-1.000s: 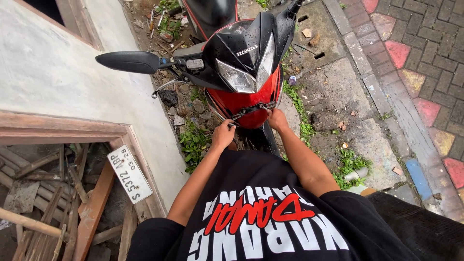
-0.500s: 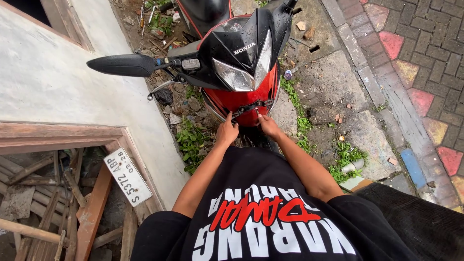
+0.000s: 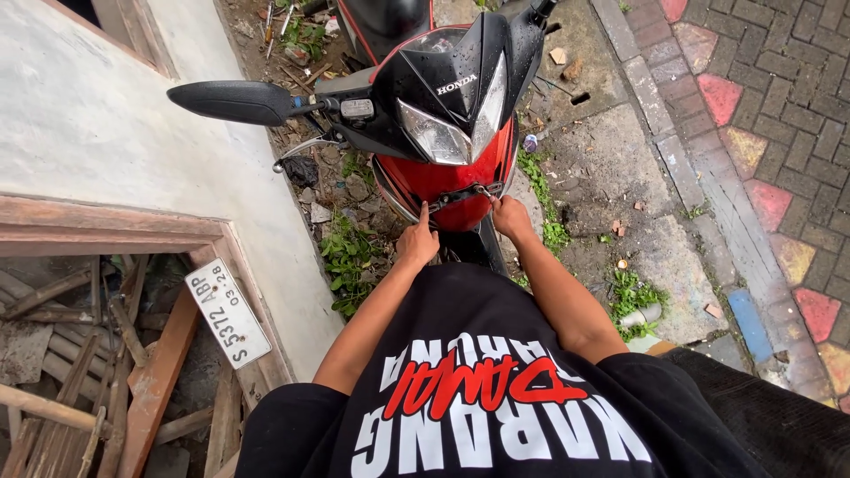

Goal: Tightening the front license plate bracket on a motorcycle using a wrench and hands.

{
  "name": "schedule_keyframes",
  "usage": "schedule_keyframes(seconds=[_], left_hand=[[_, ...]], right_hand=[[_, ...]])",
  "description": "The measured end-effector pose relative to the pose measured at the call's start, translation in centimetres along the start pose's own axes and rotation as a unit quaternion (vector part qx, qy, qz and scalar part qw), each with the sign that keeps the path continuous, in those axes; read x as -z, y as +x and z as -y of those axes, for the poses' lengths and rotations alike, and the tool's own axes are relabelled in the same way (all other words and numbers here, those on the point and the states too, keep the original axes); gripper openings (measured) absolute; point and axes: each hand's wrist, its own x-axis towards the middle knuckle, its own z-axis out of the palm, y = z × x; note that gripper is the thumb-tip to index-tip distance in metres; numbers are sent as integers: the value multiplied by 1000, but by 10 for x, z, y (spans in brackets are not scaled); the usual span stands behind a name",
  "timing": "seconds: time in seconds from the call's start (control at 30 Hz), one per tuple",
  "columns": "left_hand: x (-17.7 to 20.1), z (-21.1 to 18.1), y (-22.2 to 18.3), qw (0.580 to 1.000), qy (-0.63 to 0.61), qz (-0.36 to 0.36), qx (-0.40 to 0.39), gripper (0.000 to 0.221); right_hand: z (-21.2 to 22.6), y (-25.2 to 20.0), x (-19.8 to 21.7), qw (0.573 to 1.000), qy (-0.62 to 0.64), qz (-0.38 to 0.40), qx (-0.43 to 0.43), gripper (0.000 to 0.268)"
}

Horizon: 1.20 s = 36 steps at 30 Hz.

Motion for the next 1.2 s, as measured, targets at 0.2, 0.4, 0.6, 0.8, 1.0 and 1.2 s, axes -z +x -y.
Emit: schedule_keyframes(seconds=[0.2,0.4,0.6,0.8,1.0,1.2], left_hand=[[-3,3,4,1000,3,-7,3,70],[-10,11,12,1000,-3,-3,14,70],[-8,5,8,999,-32,-3,18,70],[-10,7,11,999,-41,-1,32,70],[-9,4,2,998,-49,-10,32,71],[-2,-5,-1,998,-61,-12,27,67]], right_hand=[[-15,24,-10,999,-38,1,11,56],[-31,49,-24,998,-51,38,-4,64],[31,-12,-34,837,472,187,-203,51],[64,-21,-15,654,685,245,-208,43],[-13,23,-68,870,459,127,-127,57],[-39,38,-47,996,88,-20,-23,53]])
